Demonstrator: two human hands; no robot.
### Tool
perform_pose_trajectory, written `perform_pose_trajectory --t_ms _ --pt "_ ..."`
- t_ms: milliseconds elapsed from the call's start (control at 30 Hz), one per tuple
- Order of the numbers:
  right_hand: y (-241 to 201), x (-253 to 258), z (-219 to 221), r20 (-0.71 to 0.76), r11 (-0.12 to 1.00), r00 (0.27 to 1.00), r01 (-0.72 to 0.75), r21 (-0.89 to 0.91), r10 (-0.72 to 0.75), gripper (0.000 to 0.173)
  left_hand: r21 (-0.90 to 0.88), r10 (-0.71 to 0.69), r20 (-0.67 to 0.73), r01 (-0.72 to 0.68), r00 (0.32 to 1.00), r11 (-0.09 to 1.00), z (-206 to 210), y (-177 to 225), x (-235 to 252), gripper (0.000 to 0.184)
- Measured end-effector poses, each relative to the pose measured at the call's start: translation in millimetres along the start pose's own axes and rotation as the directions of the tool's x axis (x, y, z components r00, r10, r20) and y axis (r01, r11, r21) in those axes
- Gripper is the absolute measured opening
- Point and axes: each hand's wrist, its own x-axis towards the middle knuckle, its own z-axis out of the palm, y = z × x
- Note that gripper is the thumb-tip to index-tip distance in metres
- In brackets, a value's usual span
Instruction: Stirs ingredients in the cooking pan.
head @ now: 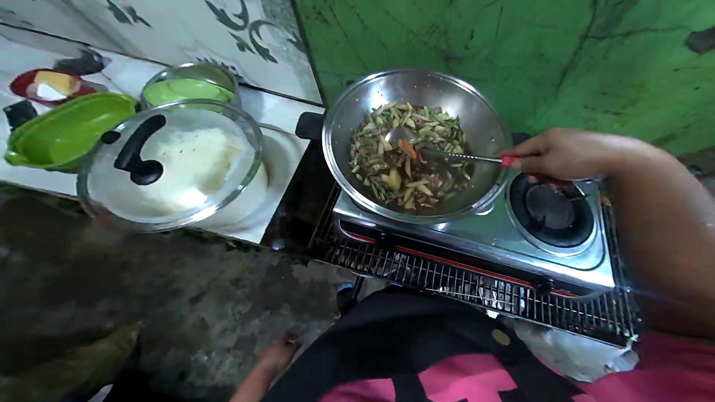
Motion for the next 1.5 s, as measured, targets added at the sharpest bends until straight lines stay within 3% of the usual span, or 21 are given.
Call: perform_pose_trajectory --t_ms 167,333,433,533,667,833,900,1133,1233,1500 --pt "-11 24 6 -0.222 0.972 0.965 0.092 -0.216 -0.140 0.035 -0.042 -0.011 -0.014 0.010 1.000 0.999 4 -3 1 0.046" --pt "-29 33 -2 -0.464 0.935 0.886 -0.172 -0.309 0.010 0.039 -0.027 -0.007 -0.043 0.005 0.999 1.000 14 -13 4 0.045" --pt "-26 43 -9 -0.524 0.899 0.844 -0.313 -0.306 0.115 0.038 -0.073 0.005 -0.039 -0.007 0.999 0.997 26 -29 13 0.048" --pt "-20 64 -10 -0.493 0.889 0.855 -0.342 -0.304 0.160 0.035 -0.119 -0.019 -0.025 0.016 1.000 0.993 26 -28 1 0.046" --pt "-9 113 6 -0.227 0.958 0.974 -0.056 -0.282 -0.010 0.037 -0.154 -0.047 -0.032 0.042 0.998 0.987 32 -42 7 0.046" --pt "-11 120 27 -0.006 0.996 1.000 -0.012 0.085 0.013 0.040 -0.126 -0.046 -0.019 0.043 0.999 0.991 24 -36 9 0.047" --pt "-15 102 22 0.025 0.994 1.000 -0.008 0.113 0.005 0.040 -0.117 -0.042 -0.026 0.038 0.999 0.992 20 -30 10 0.046" --pt "-27 37 3 -0.097 0.999 0.994 0.037 -0.034 -0.040 0.039 -0.033 0.014 -0.025 -0.015 1.000 0.999 -14 5 -11 0.043" --pt "-27 20 4 -0.214 0.980 0.967 0.099 -0.175 -0.136 0.037 -0.008 0.059 -0.035 -0.060 0.998 0.998 -24 7 -10 0.046" --pt "-76 -24 20 -0.416 0.906 0.897 -0.044 -0.421 -0.150 0.046 0.042 0.065 0.008 -0.066 0.998 0.997 -36 -15 35 0.048"
